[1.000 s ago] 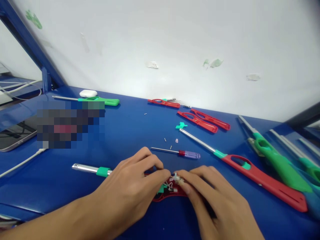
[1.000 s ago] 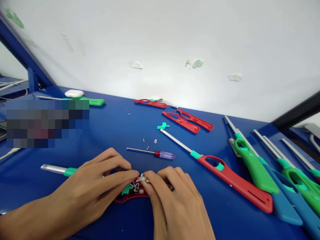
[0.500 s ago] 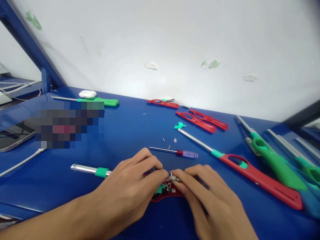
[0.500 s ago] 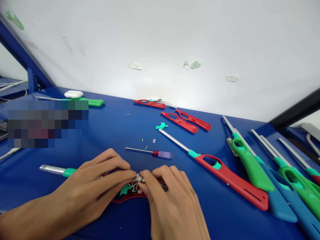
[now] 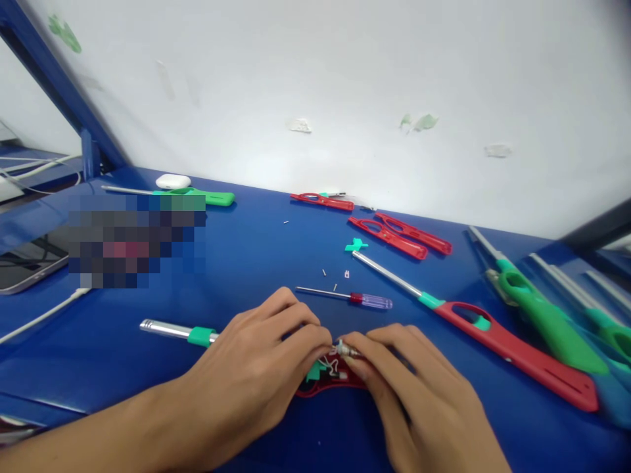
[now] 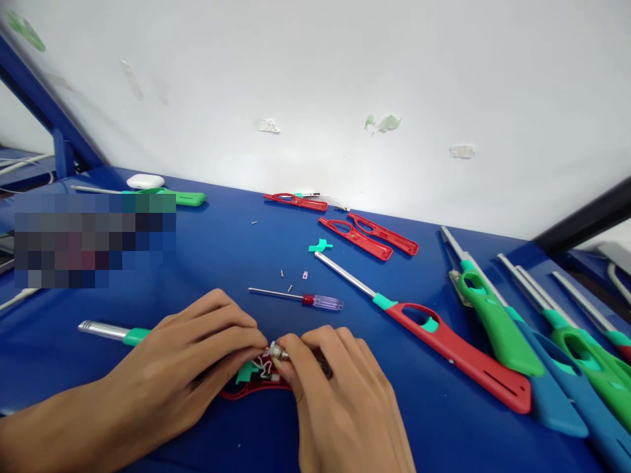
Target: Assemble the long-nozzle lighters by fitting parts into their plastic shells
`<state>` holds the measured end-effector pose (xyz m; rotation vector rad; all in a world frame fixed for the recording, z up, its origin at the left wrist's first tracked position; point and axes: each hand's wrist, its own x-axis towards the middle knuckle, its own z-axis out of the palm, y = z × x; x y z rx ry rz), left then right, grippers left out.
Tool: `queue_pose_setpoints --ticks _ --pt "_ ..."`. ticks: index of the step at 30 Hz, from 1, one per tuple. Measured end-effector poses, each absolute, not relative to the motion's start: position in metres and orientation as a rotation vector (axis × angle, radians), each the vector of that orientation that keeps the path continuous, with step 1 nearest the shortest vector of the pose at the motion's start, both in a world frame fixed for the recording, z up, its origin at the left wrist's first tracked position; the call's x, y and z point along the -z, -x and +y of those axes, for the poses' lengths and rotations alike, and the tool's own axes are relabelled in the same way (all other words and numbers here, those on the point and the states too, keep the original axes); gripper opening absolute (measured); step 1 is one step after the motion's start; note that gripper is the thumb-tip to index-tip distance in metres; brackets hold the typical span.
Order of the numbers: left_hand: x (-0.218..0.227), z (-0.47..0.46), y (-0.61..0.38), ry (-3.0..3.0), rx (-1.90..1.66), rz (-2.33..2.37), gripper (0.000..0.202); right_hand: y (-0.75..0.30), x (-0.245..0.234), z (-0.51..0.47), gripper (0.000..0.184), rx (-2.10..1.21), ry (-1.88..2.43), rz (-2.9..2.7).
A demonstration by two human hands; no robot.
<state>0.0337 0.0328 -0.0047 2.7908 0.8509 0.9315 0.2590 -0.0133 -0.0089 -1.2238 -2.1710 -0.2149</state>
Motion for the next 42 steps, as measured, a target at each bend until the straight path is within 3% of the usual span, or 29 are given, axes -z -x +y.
queue_pose_setpoints --ticks 14,19,25,31,42 --pt "-0.001 0.031 -0.028 -2.833 -0.918 0.806 0.025 -0.260 0.011 -0.017 0.032 0.242 1.228 -2.178" --pt "-0.002 0.018 -0.001 -2.792 -0.992 1.091 0.037 -0.259 0.009 -0.018 0.029 0.214 1.300 -2.085" --pt "0.013 0.000 0.038 -2.652 -0.966 1.312 0.032 -0.264 0.009 -0.017 0.040 0.192 1.290 -2.144" --pt "0.011 0.002 0.036 -2.684 -0.904 1.231 0.029 -0.263 0.012 -0.016 0.050 0.257 1.292 -2.132" --pt "-0.002 0.011 0.029 -2.616 -0.956 1.146 0.035 -0.265 0.010 -0.015 0.053 0.241 1.294 -2.126"
